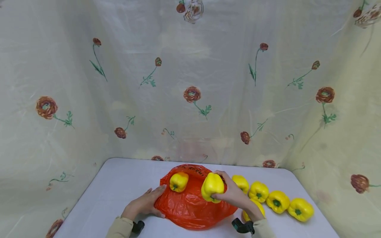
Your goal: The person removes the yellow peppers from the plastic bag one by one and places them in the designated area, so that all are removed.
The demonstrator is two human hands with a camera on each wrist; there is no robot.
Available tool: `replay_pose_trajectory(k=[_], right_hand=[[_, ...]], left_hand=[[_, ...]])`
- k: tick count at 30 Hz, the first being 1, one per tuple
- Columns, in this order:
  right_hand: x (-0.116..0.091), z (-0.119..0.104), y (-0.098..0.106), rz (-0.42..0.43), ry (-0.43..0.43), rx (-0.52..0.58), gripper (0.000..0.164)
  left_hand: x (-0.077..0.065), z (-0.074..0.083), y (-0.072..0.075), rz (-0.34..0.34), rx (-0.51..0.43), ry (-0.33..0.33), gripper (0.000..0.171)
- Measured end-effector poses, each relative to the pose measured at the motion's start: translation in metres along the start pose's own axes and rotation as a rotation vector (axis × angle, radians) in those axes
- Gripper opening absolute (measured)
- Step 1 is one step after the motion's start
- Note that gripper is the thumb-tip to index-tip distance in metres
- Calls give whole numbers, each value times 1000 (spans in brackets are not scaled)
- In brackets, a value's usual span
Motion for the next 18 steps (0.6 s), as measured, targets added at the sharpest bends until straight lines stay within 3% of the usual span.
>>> replay_pose_trajectory(k=[18], right_hand=[[-43,28,35,56,-127,-76,87]], left_hand=[[1,0,-2,-6,-25,15,109]])
Point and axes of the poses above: each hand's wrist, its own x-axis towards the middle knuckle, its own y-axis out of the back of the hand, z = x × y, the point moved 3 cm from there along x, towards the middle knuckle, and after that the axes turned 3 degrees about -x, right-handed, at the moved point
